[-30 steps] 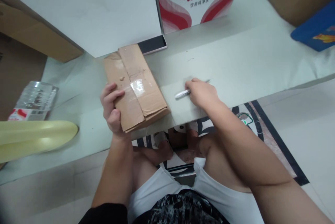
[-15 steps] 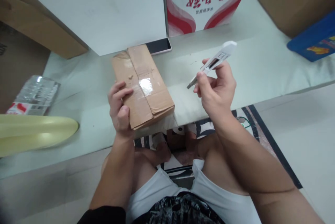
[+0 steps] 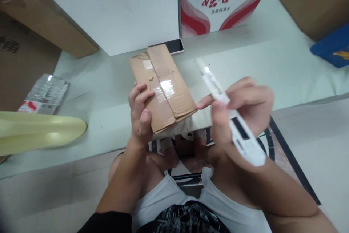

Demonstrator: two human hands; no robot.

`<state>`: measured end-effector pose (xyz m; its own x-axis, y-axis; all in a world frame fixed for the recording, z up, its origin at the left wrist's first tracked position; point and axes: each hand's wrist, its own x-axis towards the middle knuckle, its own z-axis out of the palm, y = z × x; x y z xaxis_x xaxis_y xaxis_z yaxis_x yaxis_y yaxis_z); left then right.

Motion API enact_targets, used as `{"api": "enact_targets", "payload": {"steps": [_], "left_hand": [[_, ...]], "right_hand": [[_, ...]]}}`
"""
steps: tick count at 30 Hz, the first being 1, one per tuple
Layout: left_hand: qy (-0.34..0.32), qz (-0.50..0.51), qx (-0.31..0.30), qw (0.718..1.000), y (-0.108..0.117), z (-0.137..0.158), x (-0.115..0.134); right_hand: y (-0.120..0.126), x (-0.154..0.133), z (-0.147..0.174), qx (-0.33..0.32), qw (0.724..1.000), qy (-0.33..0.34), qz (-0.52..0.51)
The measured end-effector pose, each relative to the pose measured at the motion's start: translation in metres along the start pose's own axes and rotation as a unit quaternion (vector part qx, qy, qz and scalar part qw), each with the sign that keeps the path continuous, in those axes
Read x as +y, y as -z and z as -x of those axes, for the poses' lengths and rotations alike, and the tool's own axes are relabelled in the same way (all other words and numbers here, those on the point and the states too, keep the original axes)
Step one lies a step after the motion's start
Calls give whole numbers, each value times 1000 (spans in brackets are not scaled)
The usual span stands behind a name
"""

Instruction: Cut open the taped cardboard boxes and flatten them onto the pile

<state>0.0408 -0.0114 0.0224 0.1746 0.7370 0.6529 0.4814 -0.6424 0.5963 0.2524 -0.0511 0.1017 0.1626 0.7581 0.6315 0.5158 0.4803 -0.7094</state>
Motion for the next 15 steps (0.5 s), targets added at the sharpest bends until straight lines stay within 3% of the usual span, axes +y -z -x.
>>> {"api": "enact_targets", "payload": {"steps": [5, 9, 15], "left_hand": [[-21, 7, 1, 1000, -9, 3, 1], [-30, 5, -2, 1000, -8, 4, -1], [-26, -18, -6, 999, -6, 4, 2]], "right_hand": [[-15, -2, 9, -46, 991, 120, -28], [-17, 5, 8, -115, 987, 110, 17], [-17, 1, 8, -138, 983, 112, 42]]}}
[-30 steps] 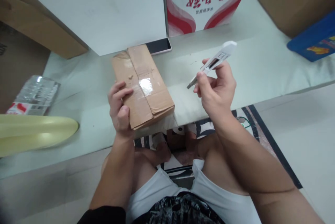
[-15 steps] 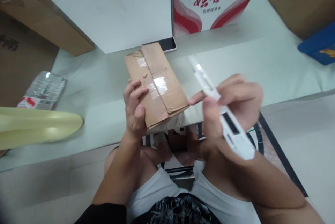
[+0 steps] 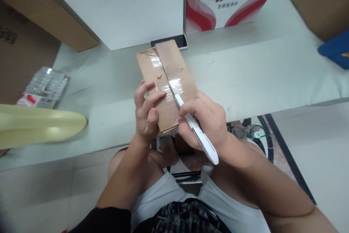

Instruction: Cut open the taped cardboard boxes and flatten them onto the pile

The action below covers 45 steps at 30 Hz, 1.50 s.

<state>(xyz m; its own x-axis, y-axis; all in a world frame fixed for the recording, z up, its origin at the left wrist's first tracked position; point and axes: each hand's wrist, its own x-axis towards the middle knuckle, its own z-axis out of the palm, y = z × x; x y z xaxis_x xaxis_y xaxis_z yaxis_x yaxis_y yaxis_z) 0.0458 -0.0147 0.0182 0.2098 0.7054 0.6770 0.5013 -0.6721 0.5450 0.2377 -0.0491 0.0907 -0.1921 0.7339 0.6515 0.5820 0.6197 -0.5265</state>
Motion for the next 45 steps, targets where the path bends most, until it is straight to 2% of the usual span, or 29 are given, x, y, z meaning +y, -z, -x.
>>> {"api": "enact_targets", "payload": {"steps": [5, 15, 22, 29, 35, 38, 45], "left_hand": [[4, -14, 6, 1000, -1, -1, 2], [10, -10, 9, 1000, -2, 0, 3], [14, -15, 2, 1000, -1, 0, 3], [9, -11, 10, 1000, -2, 0, 3], [16, -13, 12, 1000, -3, 0, 3], [13, 1, 18, 1000, -4, 0, 3], [11, -8, 17, 1000, -4, 0, 3]], "right_hand": [[-6, -3, 3, -25, 997, 45, 56], [-3, -5, 0, -76, 996, 40, 36], [-5, -10, -4, -103, 993, -27, 44], [-10, -12, -3, -50, 997, -26, 46], [-7, -11, -3, -43, 998, -21, 34], [-6, -11, -2, -31, 999, -10, 15], [-3, -11, 2, 12, 998, -33, -60]]}}
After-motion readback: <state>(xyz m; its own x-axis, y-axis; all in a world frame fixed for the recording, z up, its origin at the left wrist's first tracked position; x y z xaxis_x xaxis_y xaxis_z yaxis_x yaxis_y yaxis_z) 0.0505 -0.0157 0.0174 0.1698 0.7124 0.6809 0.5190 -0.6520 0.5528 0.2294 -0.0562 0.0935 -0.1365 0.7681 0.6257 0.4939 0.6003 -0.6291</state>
